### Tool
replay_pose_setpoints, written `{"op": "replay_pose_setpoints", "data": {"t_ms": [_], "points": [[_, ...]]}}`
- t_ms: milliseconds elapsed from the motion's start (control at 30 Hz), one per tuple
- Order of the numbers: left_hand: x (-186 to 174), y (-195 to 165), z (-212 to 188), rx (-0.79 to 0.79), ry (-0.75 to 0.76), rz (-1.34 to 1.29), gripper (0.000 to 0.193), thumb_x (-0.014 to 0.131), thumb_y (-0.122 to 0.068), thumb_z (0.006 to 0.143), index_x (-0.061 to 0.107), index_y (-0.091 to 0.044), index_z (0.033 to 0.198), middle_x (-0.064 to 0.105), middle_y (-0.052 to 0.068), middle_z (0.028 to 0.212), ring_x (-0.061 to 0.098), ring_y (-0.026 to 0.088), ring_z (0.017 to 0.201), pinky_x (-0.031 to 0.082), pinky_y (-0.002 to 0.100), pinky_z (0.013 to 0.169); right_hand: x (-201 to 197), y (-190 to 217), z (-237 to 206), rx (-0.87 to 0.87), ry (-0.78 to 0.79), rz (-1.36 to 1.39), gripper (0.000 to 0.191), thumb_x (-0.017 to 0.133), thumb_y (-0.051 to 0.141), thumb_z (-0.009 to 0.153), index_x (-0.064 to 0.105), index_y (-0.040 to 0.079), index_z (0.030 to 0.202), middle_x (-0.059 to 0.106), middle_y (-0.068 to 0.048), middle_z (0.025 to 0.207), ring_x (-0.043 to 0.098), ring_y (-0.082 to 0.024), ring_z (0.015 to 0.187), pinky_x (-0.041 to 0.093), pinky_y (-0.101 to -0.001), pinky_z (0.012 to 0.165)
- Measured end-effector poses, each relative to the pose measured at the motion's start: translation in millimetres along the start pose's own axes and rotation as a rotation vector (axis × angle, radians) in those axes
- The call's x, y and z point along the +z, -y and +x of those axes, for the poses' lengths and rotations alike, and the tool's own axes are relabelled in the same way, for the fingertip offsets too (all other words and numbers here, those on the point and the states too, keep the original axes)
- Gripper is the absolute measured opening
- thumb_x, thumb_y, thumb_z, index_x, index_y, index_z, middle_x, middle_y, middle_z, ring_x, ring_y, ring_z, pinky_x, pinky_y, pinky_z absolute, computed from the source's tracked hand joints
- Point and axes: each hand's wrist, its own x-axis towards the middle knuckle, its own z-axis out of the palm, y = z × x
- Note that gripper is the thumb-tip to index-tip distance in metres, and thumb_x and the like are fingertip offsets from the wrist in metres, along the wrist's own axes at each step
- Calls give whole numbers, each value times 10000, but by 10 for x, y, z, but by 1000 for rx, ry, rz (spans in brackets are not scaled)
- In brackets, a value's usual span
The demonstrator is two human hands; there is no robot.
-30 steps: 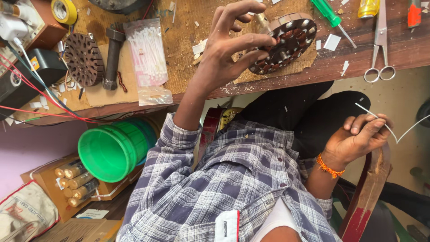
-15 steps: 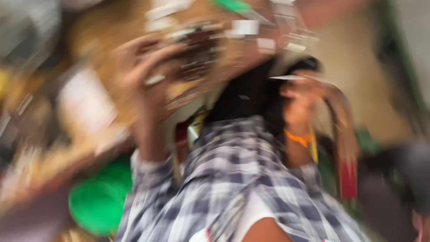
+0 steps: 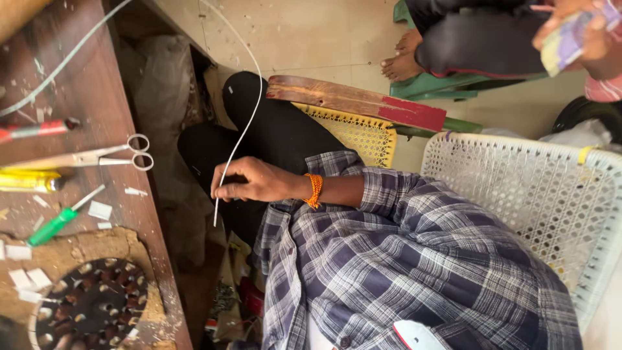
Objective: The person works on a circular electrical component with copper windings, inserting small white insulating pieces into slots and using a screwdriver to adjust the windings. They also cut a strip of white material with scissors and handle a white cable.
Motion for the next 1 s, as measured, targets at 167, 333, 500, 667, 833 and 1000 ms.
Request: {"op": "replay_pose_setpoints", "data": {"t_ms": [167,333,500,667,833,1000], "points": [[200,-19,4,30,-4,-4,316,643,-395,998,814,-137,1060,658,91,1222,624,232,1175,575,329,898,-50,-92,-6,-151,6,-124,277,658,312,1012,712,46,1068,757,-26,913,727,-105,865,590,-278,795],[266,-113,58,43,-8,-2,435,574,-476,1016,807,-110,1055,666,97,1217,614,235,1172,557,336,903,-75,-124,47,-262,23,-184,273,655,305,1030,706,41,1075,771,-42,959,753,-136,928,595,-302,855],[339,-187,-106,30,-5,1,558,505,-556,1033,801,-83,1051,673,104,1212,604,237,1169,539,344,908,-127,-239,-74,-282,46,-163,289,589,317,1081,691,49,1110,753,-30,976,746,-114,929,602,-277,837],[-717,-6,-170,-58,-144,15,682,436,-636,1051,794,-56,1046,681,110,1207,594,240,1166,522,351,912,-216,-361,-142,34,-151,-18,400,492,344,1142,642,-19,1217,740,-154,1018,761,-181,892,653,-306,812],[-999,477,-460,68,-144,-66,758,360,-677,1065,790,-55,1029,707,85,1145,592,223,1103,499,359,890,-292,-68,197,-280,-248,50,241,545,223,1260,537,-3,1180,583,-118,893,578,-187,725,527,-293,665],[-773,483,-811,363,97,-156,268,742,-339,989,755,-71,983,728,29,929,666,212,796,486,381,680,103,1102,509,-917,-154,181,220,529,191,1211,537,25,1068,551,-66,812,536,-140,667,495,-276,642]]}}
